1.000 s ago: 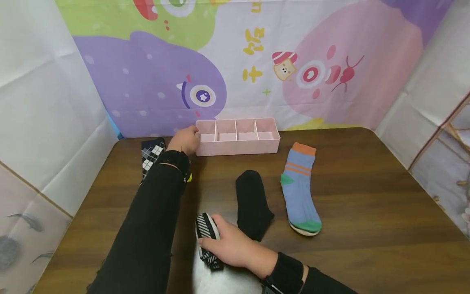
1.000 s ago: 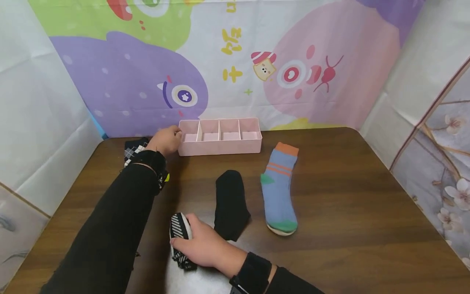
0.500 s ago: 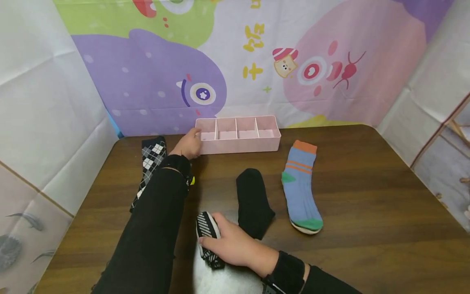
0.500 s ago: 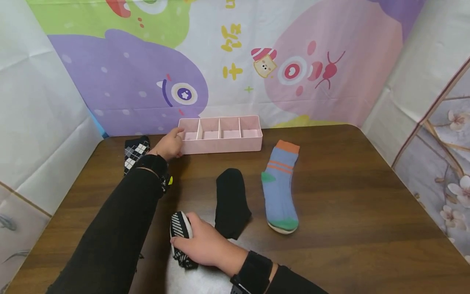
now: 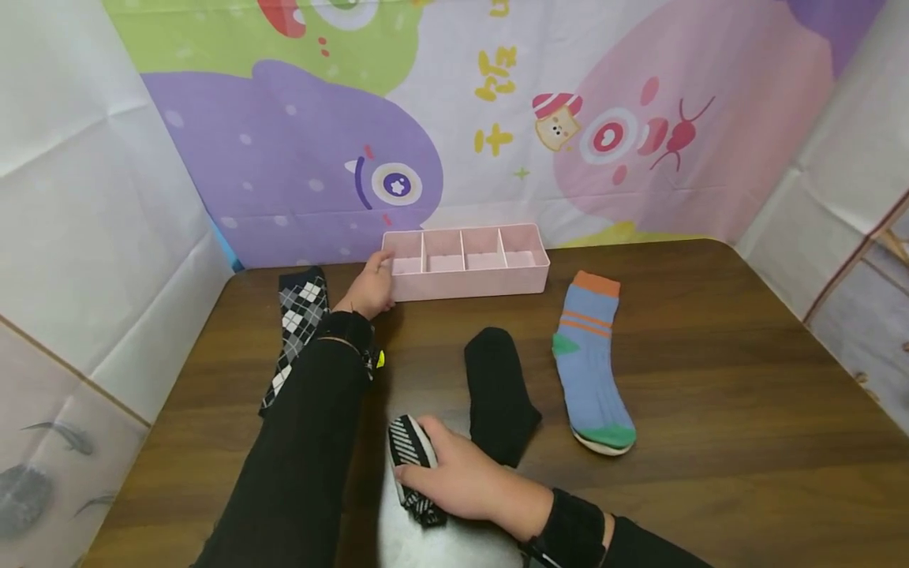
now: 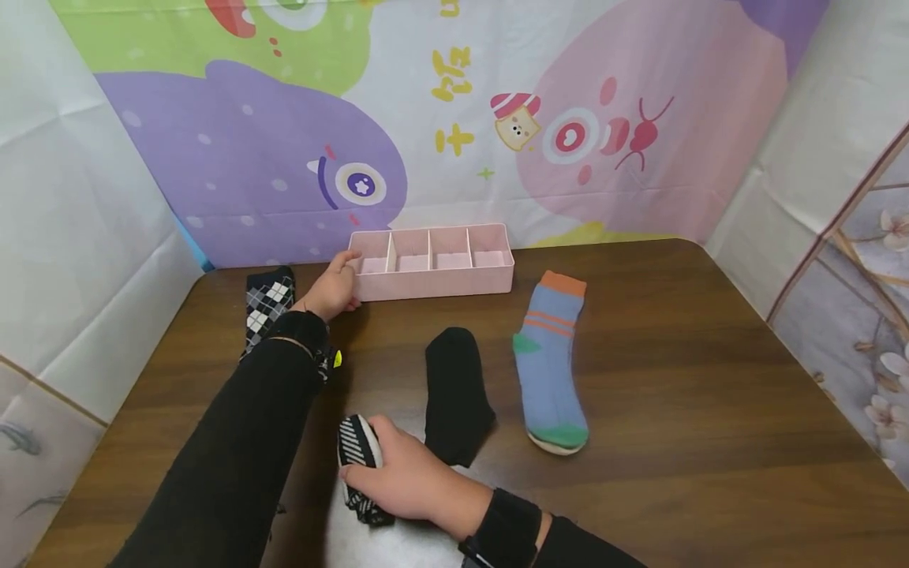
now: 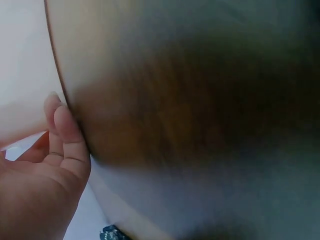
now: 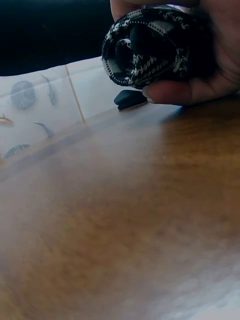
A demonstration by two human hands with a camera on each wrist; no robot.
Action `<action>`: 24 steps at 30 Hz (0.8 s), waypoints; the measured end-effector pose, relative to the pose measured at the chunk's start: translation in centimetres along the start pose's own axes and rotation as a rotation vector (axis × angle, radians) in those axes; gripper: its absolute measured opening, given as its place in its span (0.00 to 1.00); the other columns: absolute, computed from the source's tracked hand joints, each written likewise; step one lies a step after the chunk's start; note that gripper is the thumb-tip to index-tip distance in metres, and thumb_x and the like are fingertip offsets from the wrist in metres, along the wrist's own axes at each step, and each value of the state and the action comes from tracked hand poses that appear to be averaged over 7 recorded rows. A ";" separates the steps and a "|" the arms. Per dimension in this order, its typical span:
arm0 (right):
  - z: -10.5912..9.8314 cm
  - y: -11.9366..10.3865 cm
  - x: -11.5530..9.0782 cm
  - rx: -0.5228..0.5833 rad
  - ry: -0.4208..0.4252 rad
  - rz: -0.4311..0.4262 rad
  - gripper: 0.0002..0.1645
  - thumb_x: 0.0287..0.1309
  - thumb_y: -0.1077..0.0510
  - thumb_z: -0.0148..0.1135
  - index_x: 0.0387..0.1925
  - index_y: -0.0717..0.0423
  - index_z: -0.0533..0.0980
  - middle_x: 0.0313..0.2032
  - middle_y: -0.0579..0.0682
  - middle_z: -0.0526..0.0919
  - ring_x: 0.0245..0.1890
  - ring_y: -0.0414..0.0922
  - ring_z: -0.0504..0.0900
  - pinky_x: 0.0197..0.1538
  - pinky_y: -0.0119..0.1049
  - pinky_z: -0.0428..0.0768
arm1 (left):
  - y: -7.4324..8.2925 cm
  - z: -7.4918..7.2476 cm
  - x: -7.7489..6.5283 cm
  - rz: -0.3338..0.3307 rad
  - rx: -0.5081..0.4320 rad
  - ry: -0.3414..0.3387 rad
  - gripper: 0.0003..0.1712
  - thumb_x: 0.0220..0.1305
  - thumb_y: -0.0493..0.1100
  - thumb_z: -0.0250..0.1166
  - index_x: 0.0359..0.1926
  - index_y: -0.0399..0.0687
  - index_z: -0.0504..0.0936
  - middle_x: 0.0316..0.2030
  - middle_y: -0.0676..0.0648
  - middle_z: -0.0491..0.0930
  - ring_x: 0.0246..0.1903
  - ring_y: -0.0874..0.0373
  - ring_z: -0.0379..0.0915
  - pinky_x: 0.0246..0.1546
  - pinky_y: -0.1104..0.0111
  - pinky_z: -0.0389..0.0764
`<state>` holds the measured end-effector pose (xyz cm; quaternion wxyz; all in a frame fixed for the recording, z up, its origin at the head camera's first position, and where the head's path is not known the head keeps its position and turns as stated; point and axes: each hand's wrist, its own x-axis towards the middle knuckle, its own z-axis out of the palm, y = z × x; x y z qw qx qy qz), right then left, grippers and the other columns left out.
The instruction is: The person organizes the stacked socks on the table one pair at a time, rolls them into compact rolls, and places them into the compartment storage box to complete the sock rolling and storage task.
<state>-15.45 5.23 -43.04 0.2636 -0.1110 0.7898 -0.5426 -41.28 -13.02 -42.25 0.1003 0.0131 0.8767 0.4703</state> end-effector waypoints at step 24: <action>-0.5 -1.5 0.0 -0.142 -0.164 -0.029 0.37 0.66 0.46 0.66 0.70 0.51 0.64 0.43 0.43 0.78 0.38 0.38 0.79 0.41 0.35 0.79 | 0.1 0.1 0.0 0.012 -0.014 -0.009 0.33 0.84 0.52 0.31 0.84 0.59 0.40 0.53 0.25 0.75 0.19 0.53 0.73 0.27 0.64 0.79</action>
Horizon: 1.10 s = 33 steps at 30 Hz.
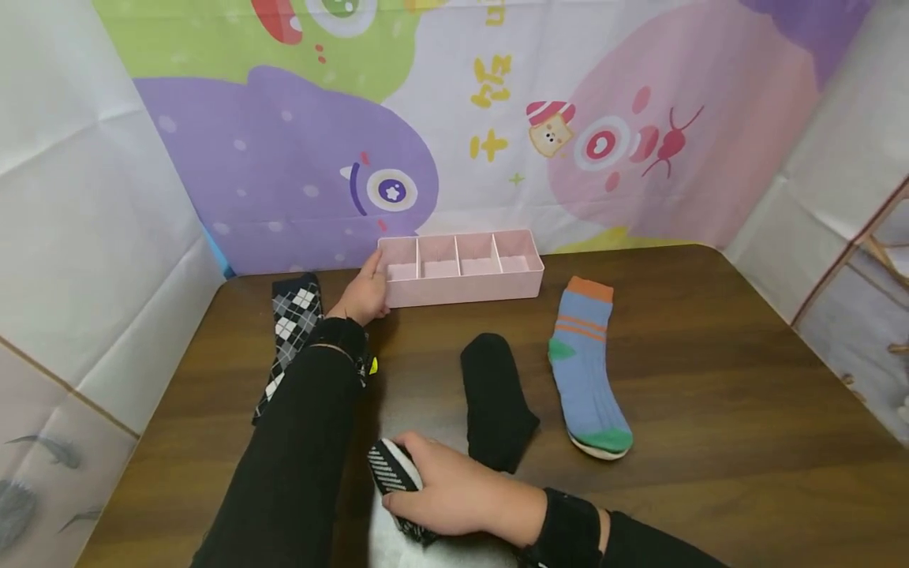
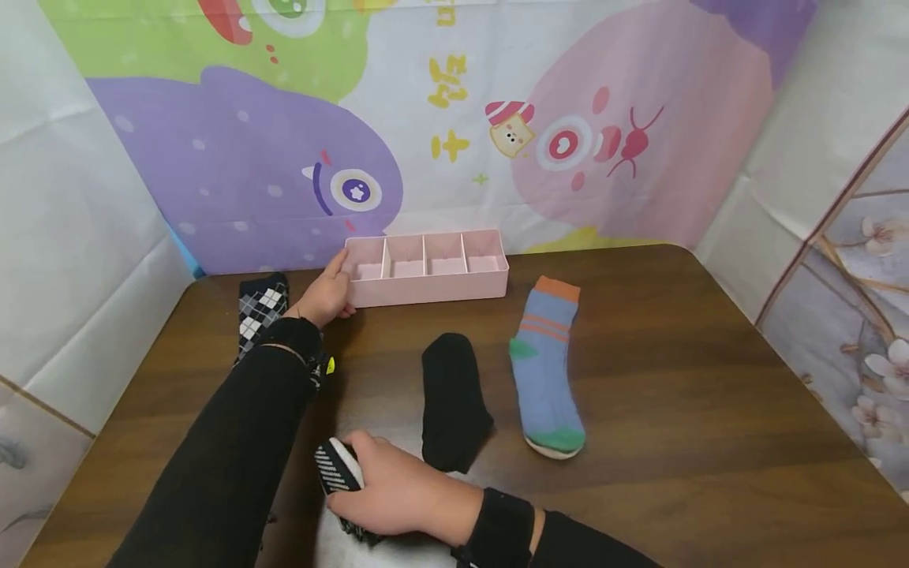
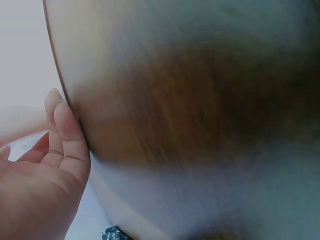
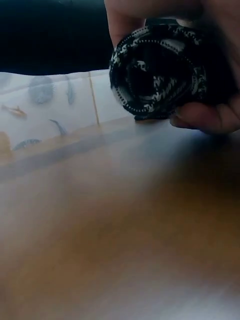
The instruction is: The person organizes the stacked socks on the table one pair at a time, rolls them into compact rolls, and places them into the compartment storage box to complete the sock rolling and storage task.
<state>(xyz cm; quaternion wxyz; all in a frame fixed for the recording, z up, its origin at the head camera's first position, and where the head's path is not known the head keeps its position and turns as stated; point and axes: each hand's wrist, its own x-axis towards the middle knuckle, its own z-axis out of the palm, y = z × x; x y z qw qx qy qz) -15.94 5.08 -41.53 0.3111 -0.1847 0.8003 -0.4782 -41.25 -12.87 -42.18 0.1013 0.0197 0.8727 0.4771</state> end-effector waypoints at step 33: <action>-15.3 -9.3 19.6 -0.314 0.657 0.214 0.40 0.74 0.43 0.51 0.71 0.68 0.57 0.59 0.69 0.69 0.57 0.60 0.71 0.53 0.49 0.77 | -0.5 -0.6 -0.4 0.004 -0.017 -0.028 0.32 0.84 0.48 0.33 0.84 0.64 0.40 0.73 0.37 0.64 0.21 0.53 0.70 0.33 0.60 0.82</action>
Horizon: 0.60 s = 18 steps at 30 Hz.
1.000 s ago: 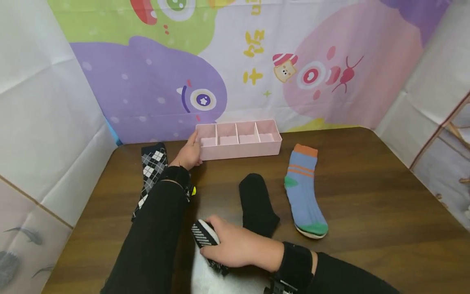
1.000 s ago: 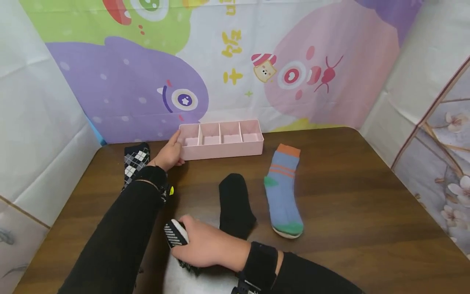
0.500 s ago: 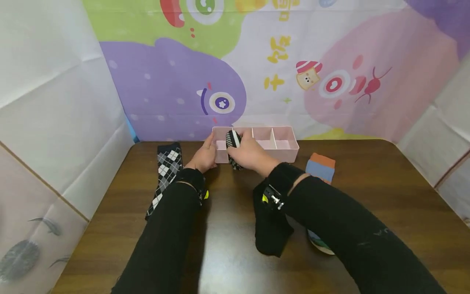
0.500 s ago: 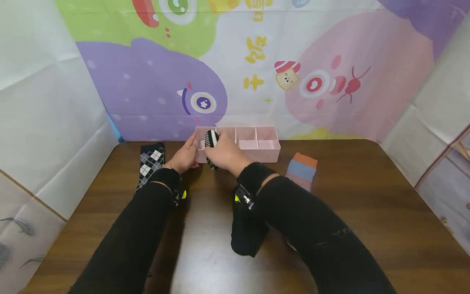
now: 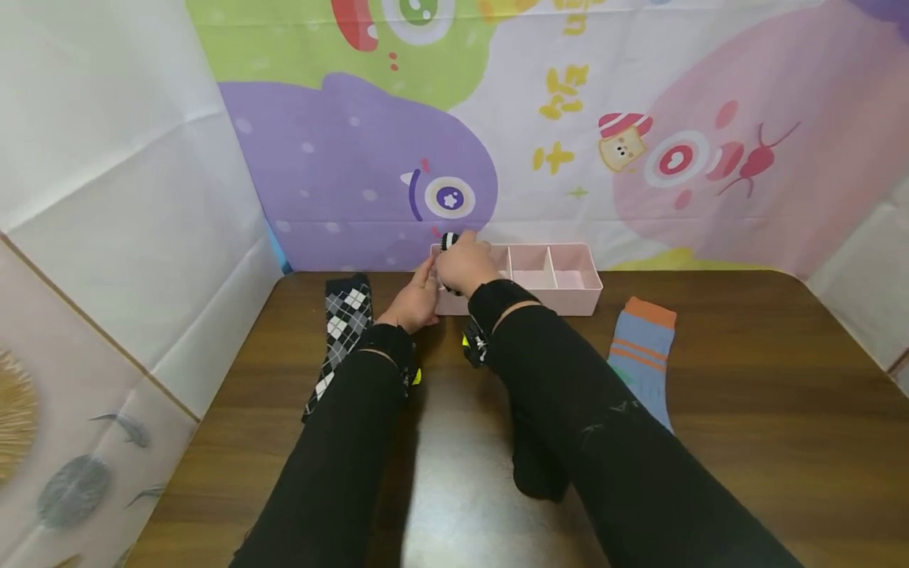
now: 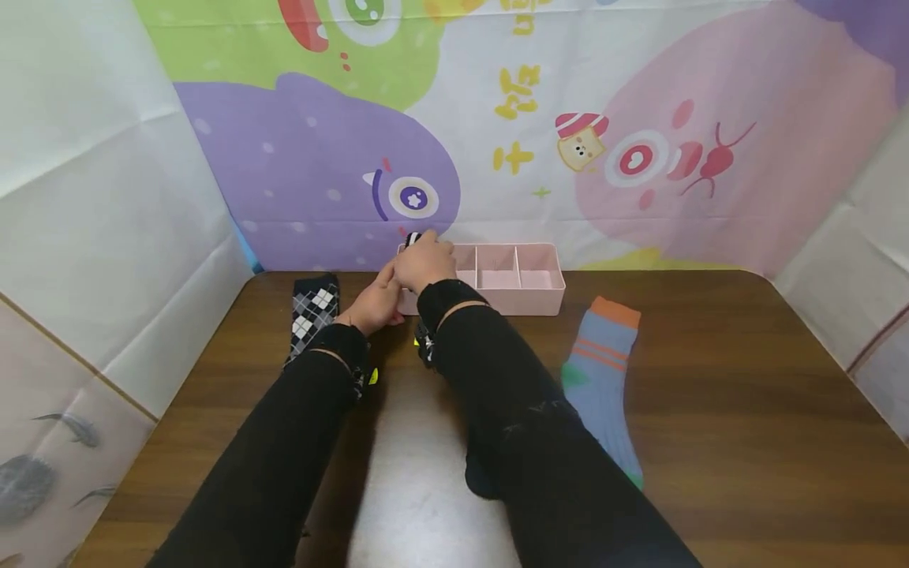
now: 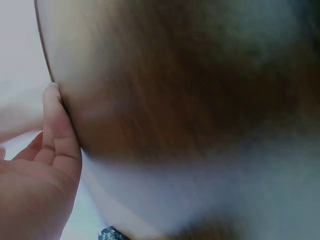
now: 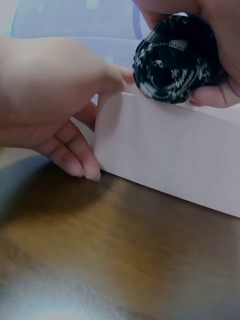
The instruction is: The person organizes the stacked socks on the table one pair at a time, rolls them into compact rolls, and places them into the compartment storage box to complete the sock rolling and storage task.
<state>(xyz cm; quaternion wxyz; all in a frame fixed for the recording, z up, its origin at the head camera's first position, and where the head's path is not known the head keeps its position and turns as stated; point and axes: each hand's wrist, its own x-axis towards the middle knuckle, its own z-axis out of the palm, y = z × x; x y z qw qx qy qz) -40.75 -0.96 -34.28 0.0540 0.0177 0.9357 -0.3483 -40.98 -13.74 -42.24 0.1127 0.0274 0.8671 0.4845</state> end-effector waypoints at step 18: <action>2.2 1.1 2.3 -0.207 0.137 -0.189 0.28 0.74 0.52 0.58 0.68 0.61 0.69 0.57 0.68 0.78 0.58 0.62 0.79 0.57 0.52 0.79 | 0.2 0.5 -0.2 0.005 0.017 -0.006 0.32 0.85 0.51 0.31 0.84 0.65 0.39 0.72 0.38 0.66 0.26 0.48 0.73 0.35 0.56 0.81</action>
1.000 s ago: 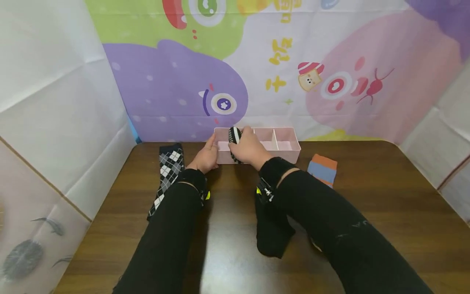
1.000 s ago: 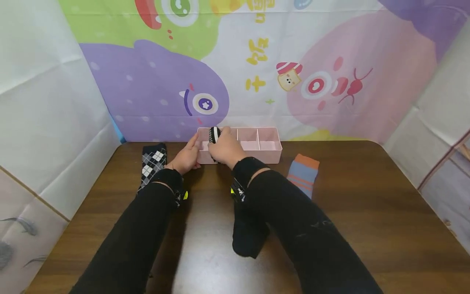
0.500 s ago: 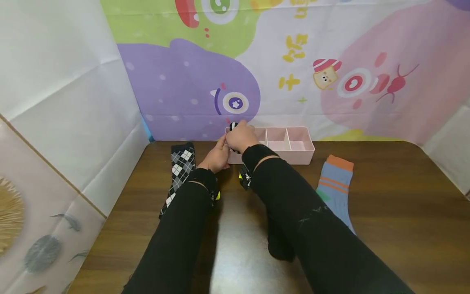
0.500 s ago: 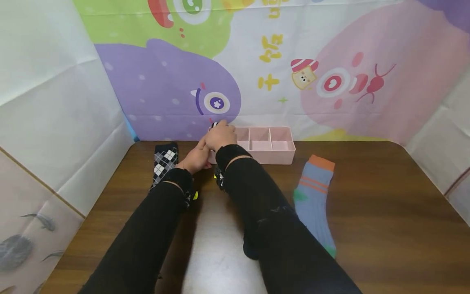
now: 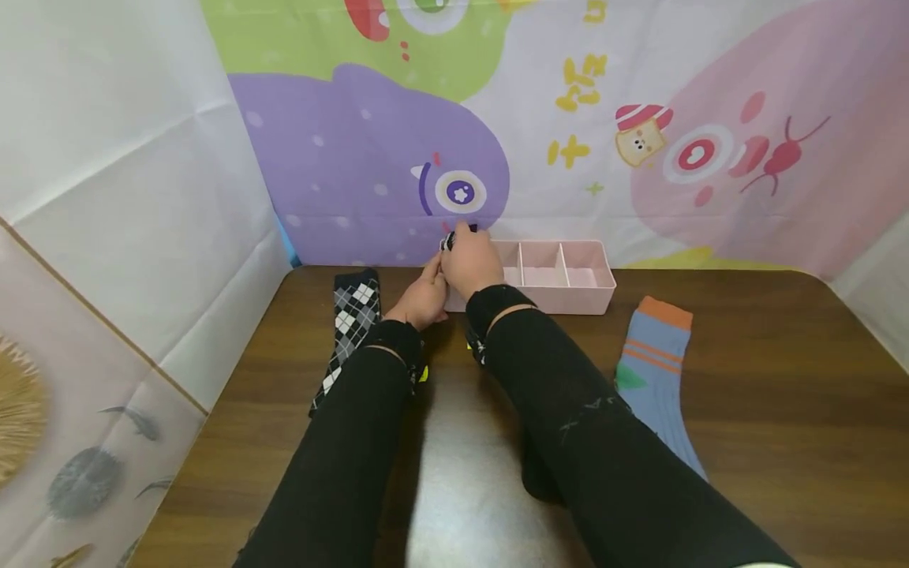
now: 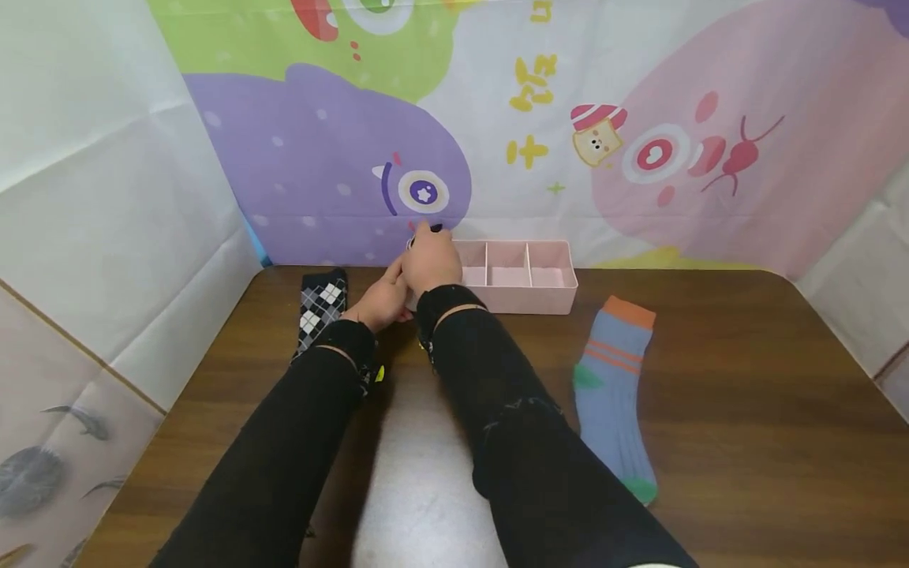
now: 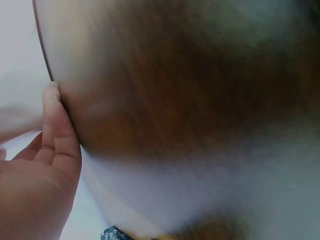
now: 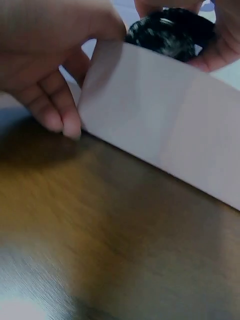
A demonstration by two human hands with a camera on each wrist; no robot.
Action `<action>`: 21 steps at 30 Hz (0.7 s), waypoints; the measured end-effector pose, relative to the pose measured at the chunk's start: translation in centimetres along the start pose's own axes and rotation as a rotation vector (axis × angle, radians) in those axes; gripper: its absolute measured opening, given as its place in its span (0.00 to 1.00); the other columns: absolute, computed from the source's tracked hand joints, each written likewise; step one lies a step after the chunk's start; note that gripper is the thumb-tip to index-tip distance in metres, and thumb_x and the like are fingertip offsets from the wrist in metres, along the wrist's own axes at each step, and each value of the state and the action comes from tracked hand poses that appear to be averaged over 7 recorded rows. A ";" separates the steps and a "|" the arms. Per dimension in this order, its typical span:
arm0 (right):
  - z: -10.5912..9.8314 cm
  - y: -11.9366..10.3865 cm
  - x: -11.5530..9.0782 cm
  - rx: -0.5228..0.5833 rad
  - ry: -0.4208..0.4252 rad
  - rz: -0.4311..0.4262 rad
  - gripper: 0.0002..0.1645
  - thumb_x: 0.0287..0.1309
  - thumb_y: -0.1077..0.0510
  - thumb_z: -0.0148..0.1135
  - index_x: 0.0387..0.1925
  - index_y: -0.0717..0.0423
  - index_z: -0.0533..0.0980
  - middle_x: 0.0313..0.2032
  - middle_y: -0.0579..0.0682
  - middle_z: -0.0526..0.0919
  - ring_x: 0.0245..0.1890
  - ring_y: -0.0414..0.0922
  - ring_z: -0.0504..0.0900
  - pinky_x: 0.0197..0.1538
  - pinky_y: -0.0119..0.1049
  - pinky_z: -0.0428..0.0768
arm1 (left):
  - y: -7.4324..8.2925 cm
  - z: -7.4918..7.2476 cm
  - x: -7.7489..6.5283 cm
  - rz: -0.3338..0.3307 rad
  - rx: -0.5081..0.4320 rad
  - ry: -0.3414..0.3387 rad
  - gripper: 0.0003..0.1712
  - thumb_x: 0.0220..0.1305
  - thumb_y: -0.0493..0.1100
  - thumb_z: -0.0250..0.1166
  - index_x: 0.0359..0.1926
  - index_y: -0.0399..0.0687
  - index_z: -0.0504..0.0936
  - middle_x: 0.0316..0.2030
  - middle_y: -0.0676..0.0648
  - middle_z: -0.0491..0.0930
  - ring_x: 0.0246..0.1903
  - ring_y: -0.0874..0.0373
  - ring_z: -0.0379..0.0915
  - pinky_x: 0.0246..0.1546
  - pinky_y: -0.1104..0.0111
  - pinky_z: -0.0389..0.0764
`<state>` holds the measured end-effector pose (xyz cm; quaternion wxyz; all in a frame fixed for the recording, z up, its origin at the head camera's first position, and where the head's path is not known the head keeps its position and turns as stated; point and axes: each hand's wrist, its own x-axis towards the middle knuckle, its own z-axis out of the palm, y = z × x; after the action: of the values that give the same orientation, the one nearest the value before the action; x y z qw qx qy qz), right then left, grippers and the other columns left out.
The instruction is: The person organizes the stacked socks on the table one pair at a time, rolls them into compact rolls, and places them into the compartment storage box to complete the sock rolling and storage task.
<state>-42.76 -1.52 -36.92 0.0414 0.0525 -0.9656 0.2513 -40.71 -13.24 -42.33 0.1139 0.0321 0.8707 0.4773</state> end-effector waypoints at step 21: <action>1.4 3.2 0.5 -0.477 -0.054 -0.186 0.22 0.72 0.51 0.47 0.48 0.47 0.87 0.72 0.46 0.69 0.72 0.52 0.55 0.63 0.56 0.55 | -0.2 -0.4 0.3 -0.020 0.031 0.015 0.32 0.84 0.50 0.33 0.84 0.65 0.42 0.69 0.37 0.69 0.21 0.52 0.74 0.33 0.62 0.81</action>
<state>-43.73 0.52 -39.62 0.0498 0.1364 -0.9893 0.0103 -41.10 -13.65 -42.39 0.1114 0.0215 0.8791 0.4630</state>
